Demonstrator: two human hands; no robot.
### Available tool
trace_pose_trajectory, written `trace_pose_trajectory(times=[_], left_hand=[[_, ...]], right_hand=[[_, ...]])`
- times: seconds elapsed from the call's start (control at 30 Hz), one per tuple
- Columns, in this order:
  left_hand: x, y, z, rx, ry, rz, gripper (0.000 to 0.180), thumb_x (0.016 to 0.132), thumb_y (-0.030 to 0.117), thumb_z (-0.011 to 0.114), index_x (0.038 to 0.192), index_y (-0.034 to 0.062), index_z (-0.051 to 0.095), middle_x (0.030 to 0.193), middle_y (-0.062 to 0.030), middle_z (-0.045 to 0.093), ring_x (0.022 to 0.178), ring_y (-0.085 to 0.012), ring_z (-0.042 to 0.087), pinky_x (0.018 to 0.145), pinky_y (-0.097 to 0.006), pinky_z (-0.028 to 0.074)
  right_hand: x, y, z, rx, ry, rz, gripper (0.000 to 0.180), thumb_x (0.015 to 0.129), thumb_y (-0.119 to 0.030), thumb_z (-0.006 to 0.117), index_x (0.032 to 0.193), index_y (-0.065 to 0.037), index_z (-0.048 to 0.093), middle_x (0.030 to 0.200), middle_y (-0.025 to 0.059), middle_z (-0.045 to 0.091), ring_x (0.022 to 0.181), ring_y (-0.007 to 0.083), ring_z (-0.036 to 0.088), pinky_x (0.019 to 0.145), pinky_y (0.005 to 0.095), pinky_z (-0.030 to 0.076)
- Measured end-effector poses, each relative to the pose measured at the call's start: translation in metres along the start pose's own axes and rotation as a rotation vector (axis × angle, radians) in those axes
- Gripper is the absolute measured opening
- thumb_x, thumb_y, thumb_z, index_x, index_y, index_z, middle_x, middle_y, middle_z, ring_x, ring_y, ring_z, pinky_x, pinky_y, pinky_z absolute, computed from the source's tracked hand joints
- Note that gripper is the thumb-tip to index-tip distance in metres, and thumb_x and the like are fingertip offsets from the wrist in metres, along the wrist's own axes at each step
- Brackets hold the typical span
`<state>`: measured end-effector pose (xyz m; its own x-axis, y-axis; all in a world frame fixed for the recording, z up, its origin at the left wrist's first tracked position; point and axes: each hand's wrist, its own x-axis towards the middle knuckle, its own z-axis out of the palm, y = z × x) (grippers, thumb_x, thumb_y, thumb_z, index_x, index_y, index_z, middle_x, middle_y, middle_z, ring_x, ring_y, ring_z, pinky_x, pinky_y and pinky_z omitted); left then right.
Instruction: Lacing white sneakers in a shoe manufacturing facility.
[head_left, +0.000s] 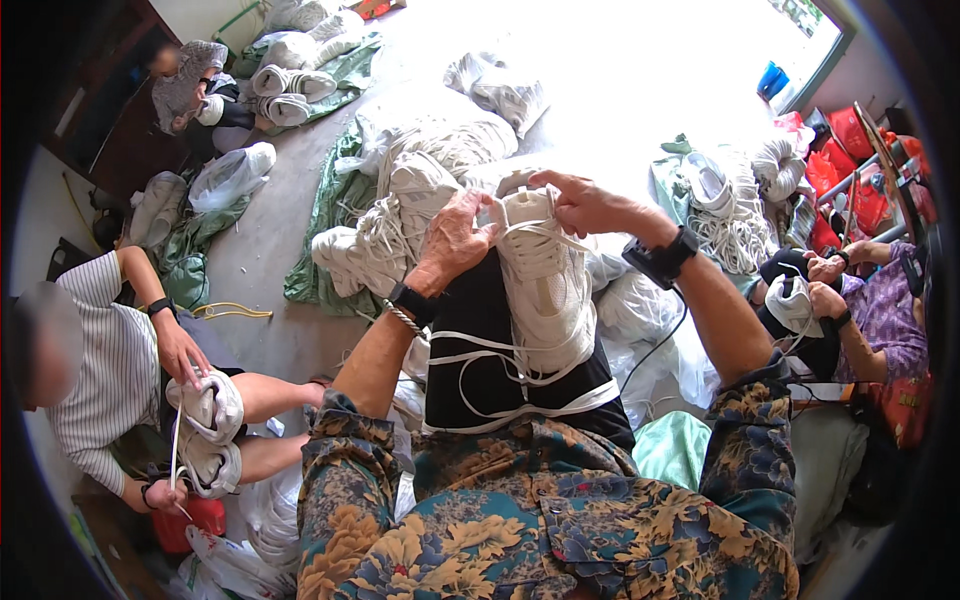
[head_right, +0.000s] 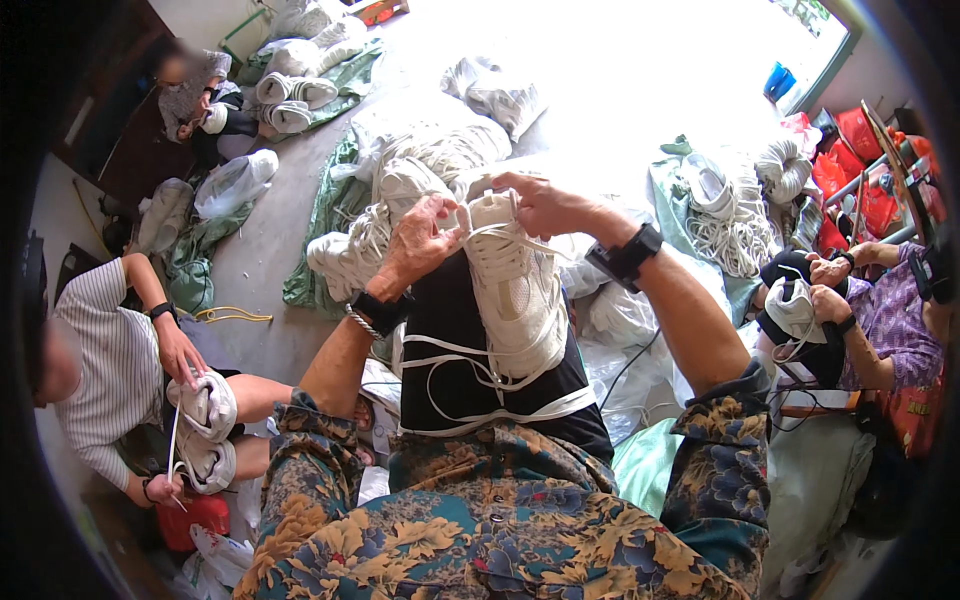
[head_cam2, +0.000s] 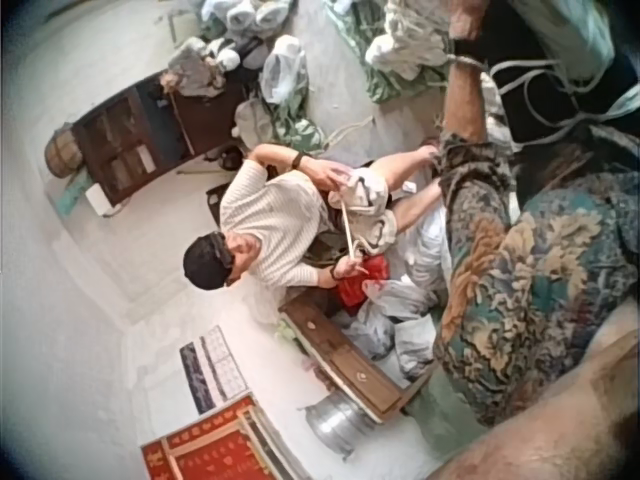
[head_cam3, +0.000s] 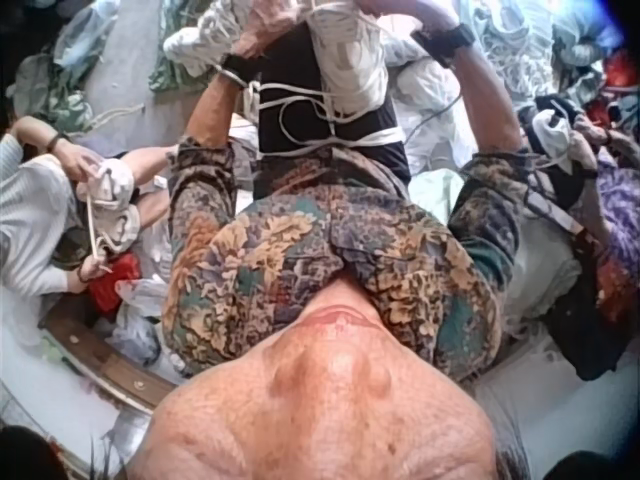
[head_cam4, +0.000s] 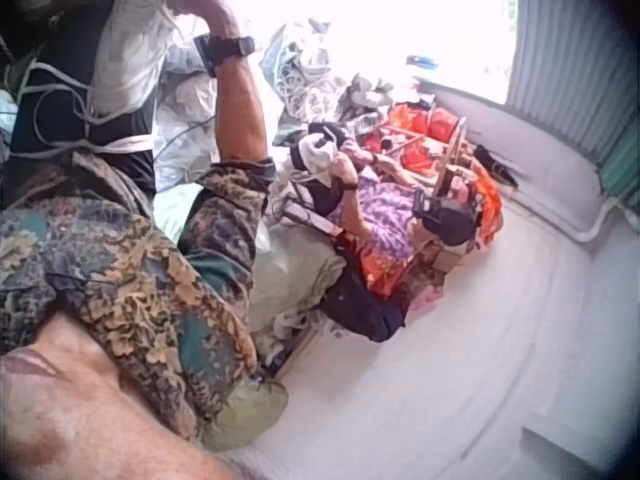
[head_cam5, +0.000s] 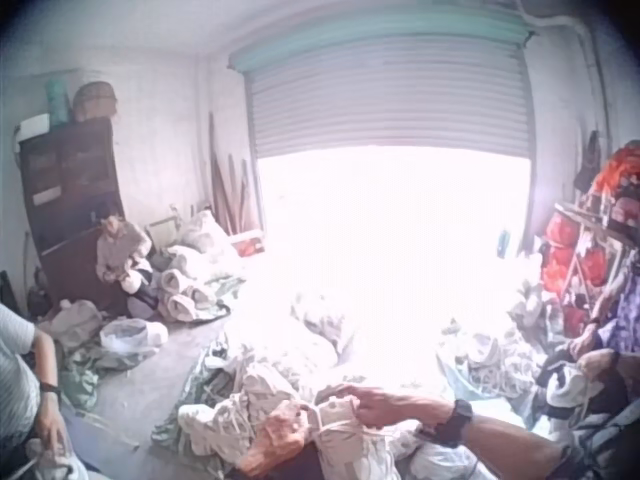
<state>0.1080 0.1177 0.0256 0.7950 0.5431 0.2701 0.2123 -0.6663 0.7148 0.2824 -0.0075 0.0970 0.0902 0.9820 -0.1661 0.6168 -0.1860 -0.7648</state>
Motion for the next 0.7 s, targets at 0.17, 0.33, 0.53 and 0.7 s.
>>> trace_pose_trajectory(times=[0.17, 0.33, 0.53, 0.7], left_hand=[[0.007, 0.007, -0.015, 0.323, -0.127, 0.384, 0.032, 0.069, 0.001, 0.060, 0.100, 0.0077, 0.060, 0.099, -0.0154, 0.056, 0.095, -0.0322, 0.054, 0.082, -0.039, 0.044], [0.016, 0.013, -0.028, 0.469, -0.187, 0.480, 0.025, 0.068, 0.005, 0.064, 0.092, 0.0072, 0.060, 0.092, -0.0126, 0.056, 0.091, -0.0302, 0.054, 0.079, -0.038, 0.044], [0.014, 0.004, -0.032, 0.393, -0.212, 0.402, 0.018, 0.072, 0.016, 0.063, 0.089, 0.0096, 0.063, 0.097, -0.0125, 0.058, 0.094, -0.0298, 0.055, 0.081, -0.038, 0.044], [0.031, 0.029, -0.020, 0.487, -0.461, -0.056, 0.025, 0.074, 0.031, 0.055, 0.085, 0.0111, 0.066, 0.077, -0.0127, 0.064, 0.081, -0.0262, 0.061, 0.074, -0.038, 0.045]], right_hand=[[0.006, 0.018, -0.029, -0.032, -0.179, 0.069, 0.041, 0.075, -0.010, 0.053, 0.116, -0.011, 0.050, 0.063, 0.0049, 0.059, 0.050, 0.0113, 0.056, 0.044, 0.0235, 0.046], [0.011, 0.023, -0.025, -0.036, -0.106, 0.031, 0.021, 0.071, -0.012, 0.060, 0.091, -0.007, 0.056, 0.062, 0.0042, 0.058, 0.052, 0.0107, 0.057, 0.044, 0.0226, 0.044], [-0.004, 0.036, -0.004, 0.097, 0.084, -0.090, 0.013, 0.075, -0.006, 0.061, 0.085, -0.005, 0.052, 0.065, 0.0020, 0.057, 0.058, 0.0066, 0.051, 0.050, 0.0213, 0.041], [0.001, 0.053, 0.014, 0.206, 0.224, -0.143, 0.011, 0.071, -0.006, 0.062, 0.078, -0.005, 0.054, 0.062, 0.0016, 0.055, 0.057, 0.0068, 0.048, 0.048, 0.0228, 0.038]])
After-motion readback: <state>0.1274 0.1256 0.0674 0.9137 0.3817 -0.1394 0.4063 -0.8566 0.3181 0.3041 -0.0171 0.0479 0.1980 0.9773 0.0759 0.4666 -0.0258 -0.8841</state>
